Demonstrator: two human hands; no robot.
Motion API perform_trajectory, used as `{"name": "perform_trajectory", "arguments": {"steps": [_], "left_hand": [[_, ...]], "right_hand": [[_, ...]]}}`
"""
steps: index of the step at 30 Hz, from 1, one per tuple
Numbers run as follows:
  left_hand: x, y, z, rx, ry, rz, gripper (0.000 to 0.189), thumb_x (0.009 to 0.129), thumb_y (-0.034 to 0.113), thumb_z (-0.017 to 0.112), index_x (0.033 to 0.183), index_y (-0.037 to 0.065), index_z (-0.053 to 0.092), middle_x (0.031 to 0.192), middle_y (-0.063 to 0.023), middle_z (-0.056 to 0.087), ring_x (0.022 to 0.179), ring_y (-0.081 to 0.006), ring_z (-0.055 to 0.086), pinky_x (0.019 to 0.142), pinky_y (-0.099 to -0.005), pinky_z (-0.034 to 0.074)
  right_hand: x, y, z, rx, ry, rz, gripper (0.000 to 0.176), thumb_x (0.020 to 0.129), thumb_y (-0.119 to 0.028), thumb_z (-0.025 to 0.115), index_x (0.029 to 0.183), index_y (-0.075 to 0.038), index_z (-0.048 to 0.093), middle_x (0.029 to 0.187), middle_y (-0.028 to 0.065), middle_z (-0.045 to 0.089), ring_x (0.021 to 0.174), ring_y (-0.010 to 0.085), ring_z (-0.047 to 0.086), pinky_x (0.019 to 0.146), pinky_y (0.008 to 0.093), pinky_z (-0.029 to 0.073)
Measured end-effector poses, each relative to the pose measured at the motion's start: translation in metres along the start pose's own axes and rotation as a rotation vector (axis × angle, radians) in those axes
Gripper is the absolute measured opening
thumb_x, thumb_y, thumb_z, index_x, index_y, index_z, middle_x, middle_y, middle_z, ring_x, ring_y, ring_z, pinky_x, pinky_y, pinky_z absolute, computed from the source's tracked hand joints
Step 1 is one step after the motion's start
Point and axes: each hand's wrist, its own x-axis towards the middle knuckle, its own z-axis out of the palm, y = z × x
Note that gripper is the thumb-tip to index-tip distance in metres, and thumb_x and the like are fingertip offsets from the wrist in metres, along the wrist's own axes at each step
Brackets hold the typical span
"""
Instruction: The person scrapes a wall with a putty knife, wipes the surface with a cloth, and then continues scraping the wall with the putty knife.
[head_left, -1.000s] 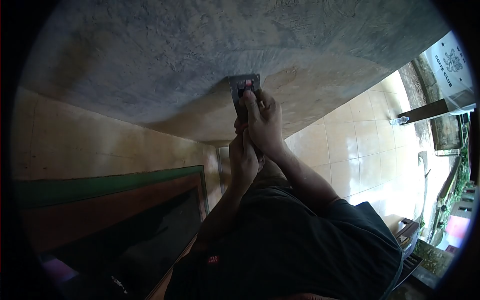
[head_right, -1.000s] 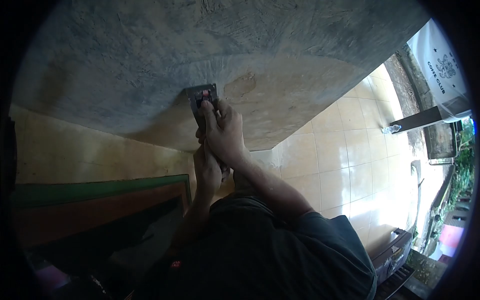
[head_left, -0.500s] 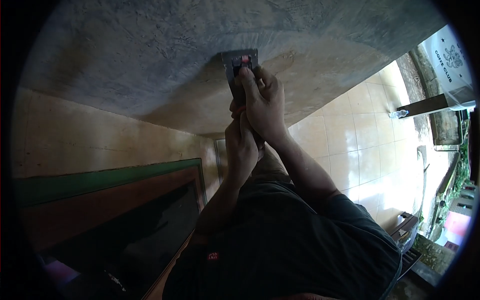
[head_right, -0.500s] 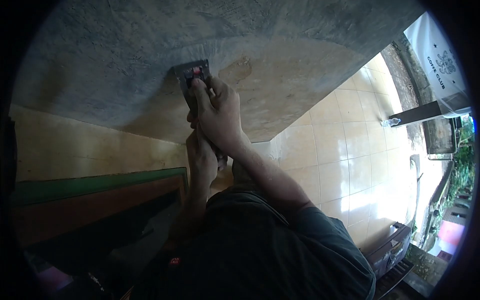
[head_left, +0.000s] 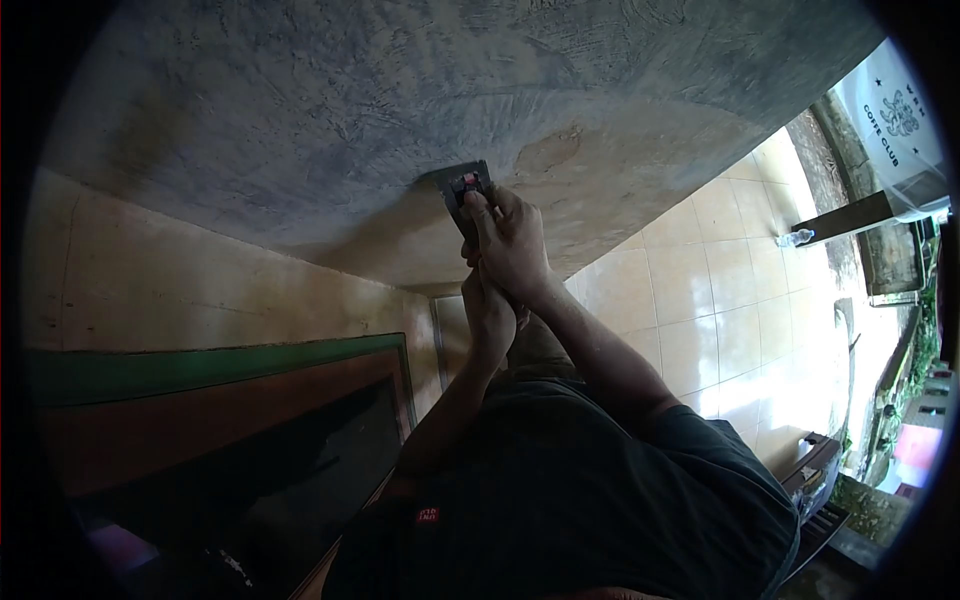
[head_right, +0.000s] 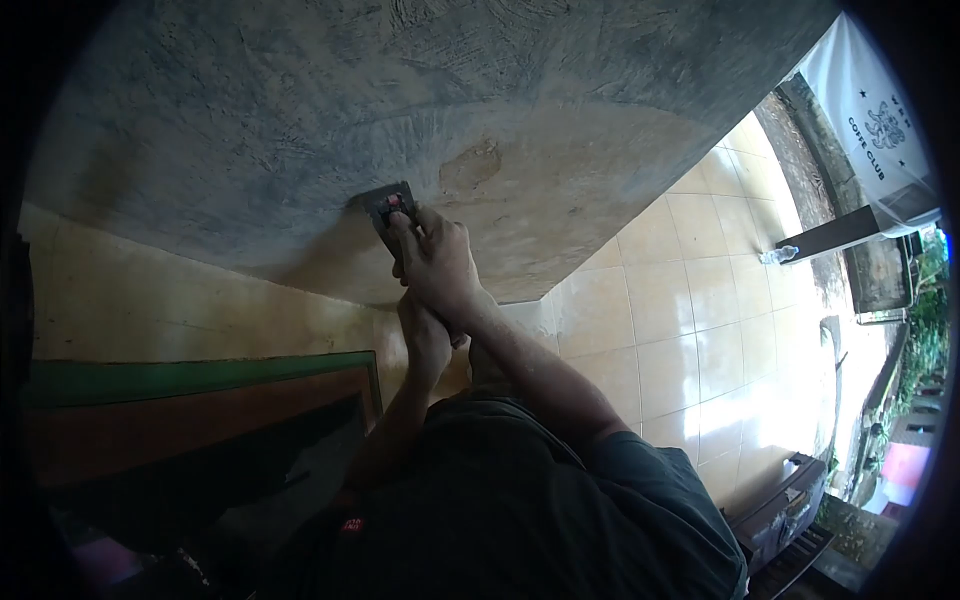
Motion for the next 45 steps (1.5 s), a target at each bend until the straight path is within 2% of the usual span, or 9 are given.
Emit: {"name": "perform_trajectory", "arguments": {"steps": [11, 17, 19, 25, 32, 38, 40, 43, 45], "left_hand": [[-0.003, 0.013, -0.010, 0.073, -0.094, 0.097, 0.036, 0.101, 0.030, 0.027, 0.090, 0.002, 0.048, 0.046, 0.0006, 0.039, 0.031, -0.0075, 0.036, 0.029, -0.0226, 0.027], [-0.009, 0.020, -0.008, 0.157, 0.022, 0.032, 0.036, 0.100, 0.028, 0.029, 0.083, 0.002, 0.047, 0.047, 0.0010, 0.040, 0.032, -0.0067, 0.036, 0.030, -0.0224, 0.027], [0.000, 0.021, -0.009, 0.083, -0.071, 0.149, 0.037, 0.100, 0.029, 0.030, 0.086, 0.001, 0.051, 0.048, 0.0009, 0.041, 0.033, -0.0064, 0.036, 0.031, -0.0223, 0.028], [-0.004, 0.010, -0.010, 0.269, 0.026, 0.048, 0.035, 0.100, 0.026, 0.032, 0.096, -0.002, 0.053, 0.049, 0.0000, 0.043, 0.036, -0.0065, 0.039, 0.035, -0.0231, 0.030], [-0.007, 0.023, -0.005, 0.257, -0.054, 0.073, 0.032, 0.099, 0.023, 0.033, 0.098, -0.002, 0.054, 0.053, -0.0008, 0.047, 0.042, -0.0065, 0.043, 0.038, -0.0222, 0.033], [-0.007, 0.032, 0.002, 0.226, -0.016, 0.025, 0.030, 0.099, 0.023, 0.034, 0.093, 0.000, 0.052, 0.053, 0.0004, 0.045, 0.042, -0.0047, 0.041, 0.039, -0.0217, 0.032], [-0.006, 0.036, 0.007, 0.226, -0.078, 0.120, 0.043, 0.100, 0.037, 0.028, 0.077, 0.004, 0.044, 0.045, 0.0008, 0.039, 0.031, -0.0071, 0.036, 0.029, -0.0234, 0.027], [-0.007, 0.020, -0.009, 0.166, -0.051, 0.031, 0.034, 0.100, 0.026, 0.031, 0.087, 0.000, 0.049, 0.050, 0.0002, 0.042, 0.038, -0.0055, 0.039, 0.035, -0.0223, 0.030], [-0.008, 0.018, -0.015, 0.128, -0.050, 0.026, 0.035, 0.100, 0.027, 0.031, 0.087, 0.001, 0.049, 0.049, 0.0002, 0.042, 0.036, -0.0060, 0.039, 0.034, -0.0223, 0.030]], "right_hand": [[0.002, -0.009, 0.010, 0.109, 0.001, -0.036, 0.028, 0.095, -0.023, 0.048, 0.082, 0.001, 0.051, 0.056, 0.0068, 0.055, 0.044, 0.0118, 0.057, 0.038, 0.0235, 0.045], [0.001, 0.003, 0.015, 0.126, 0.060, 0.013, 0.027, 0.096, -0.024, 0.047, 0.084, 0.001, 0.051, 0.055, 0.0072, 0.054, 0.043, 0.0116, 0.056, 0.039, 0.0231, 0.046], [0.004, -0.011, 0.016, 0.130, 0.050, -0.019, 0.027, 0.095, -0.023, 0.048, 0.083, 0.001, 0.052, 0.054, 0.0071, 0.055, 0.044, 0.0114, 0.056, 0.039, 0.0241, 0.045], [-0.002, 0.008, 0.009, 0.188, 0.077, 0.013, 0.026, 0.095, -0.022, 0.049, 0.083, 0.002, 0.052, 0.056, 0.0076, 0.056, 0.046, 0.0116, 0.057, 0.039, 0.0247, 0.045], [-0.002, 0.001, 0.006, 0.224, 0.079, 0.009, 0.027, 0.095, -0.021, 0.048, 0.081, 0.002, 0.052, 0.058, 0.0082, 0.057, 0.045, 0.0119, 0.058, 0.039, 0.0243, 0.045], [0.001, -0.018, 0.006, 0.203, 0.091, -0.056, 0.028, 0.095, -0.022, 0.048, 0.081, 0.002, 0.051, 0.056, 0.0083, 0.056, 0.045, 0.0118, 0.057, 0.038, 0.0242, 0.044], [-0.002, -0.018, 0.005, 0.217, 0.091, -0.050, 0.028, 0.095, -0.022, 0.048, 0.081, 0.002, 0.052, 0.054, 0.0082, 0.056, 0.044, 0.0116, 0.056, 0.038, 0.0243, 0.044], [-0.003, -0.002, 0.011, 0.177, 0.081, -0.020, 0.028, 0.095, -0.023, 0.048, 0.081, 0.001, 0.051, 0.055, 0.0074, 0.055, 0.043, 0.0113, 0.055, 0.038, 0.0242, 0.044], [-0.001, 0.006, 0.015, 0.128, 0.077, 0.028, 0.027, 0.096, -0.023, 0.048, 0.081, 0.000, 0.051, 0.056, 0.0069, 0.054, 0.043, 0.0113, 0.055, 0.038, 0.0240, 0.044]]}}
